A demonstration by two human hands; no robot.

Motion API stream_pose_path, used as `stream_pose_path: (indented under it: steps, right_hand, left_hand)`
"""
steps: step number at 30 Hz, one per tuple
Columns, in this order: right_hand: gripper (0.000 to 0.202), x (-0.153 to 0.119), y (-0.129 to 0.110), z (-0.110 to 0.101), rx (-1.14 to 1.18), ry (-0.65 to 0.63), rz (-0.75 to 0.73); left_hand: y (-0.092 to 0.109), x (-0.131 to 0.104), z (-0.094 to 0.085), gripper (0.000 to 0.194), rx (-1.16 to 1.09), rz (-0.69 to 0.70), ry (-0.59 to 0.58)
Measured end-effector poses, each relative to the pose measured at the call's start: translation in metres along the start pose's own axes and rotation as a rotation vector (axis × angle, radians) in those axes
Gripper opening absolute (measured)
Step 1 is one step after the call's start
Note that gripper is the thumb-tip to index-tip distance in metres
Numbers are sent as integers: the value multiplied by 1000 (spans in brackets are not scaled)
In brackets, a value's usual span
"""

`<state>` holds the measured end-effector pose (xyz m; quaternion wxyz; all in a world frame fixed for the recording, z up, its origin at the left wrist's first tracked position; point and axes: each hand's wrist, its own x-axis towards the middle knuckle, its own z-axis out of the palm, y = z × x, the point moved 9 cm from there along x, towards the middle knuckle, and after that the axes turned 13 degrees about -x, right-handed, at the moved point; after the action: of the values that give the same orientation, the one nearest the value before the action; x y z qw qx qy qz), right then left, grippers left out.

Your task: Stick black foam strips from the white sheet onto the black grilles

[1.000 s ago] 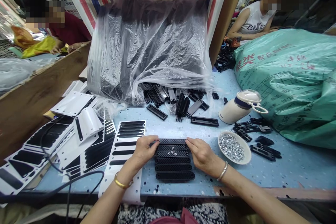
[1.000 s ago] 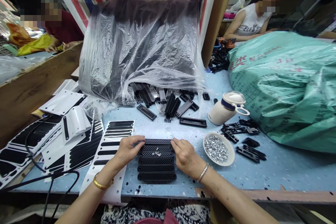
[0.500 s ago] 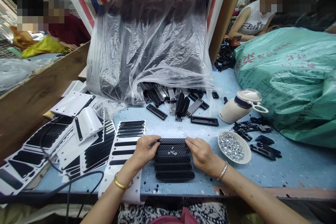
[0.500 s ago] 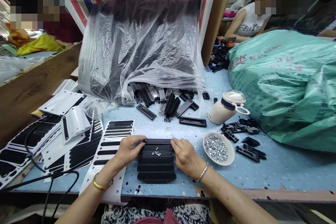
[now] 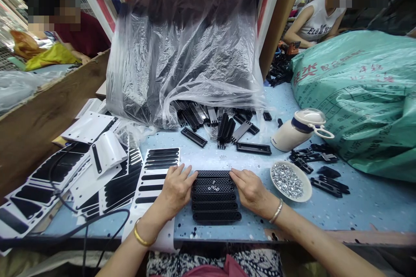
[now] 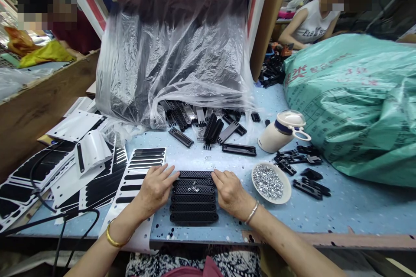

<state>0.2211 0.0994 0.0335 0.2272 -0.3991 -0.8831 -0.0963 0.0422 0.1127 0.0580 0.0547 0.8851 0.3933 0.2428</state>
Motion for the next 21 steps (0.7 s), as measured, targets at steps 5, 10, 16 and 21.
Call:
stream_pose_path:
  steps: [5, 10, 16, 21]
  right_hand:
    - [45, 1, -2, -2, -9, 1, -14]
    - [45, 2, -1, -2, -4, 0, -27]
    - [42, 3, 6, 0, 87, 41, -10]
    - [39, 3, 8, 0, 86, 77, -5]
  left_hand:
    - [2, -5, 6, 46, -16, 4, -47]
    - [5, 3, 7, 46, -126, -1, -81]
    - [-21, 15, 6, 25, -353, -128, -57]
    - [-31, 10, 7, 20, -361, -187, 52]
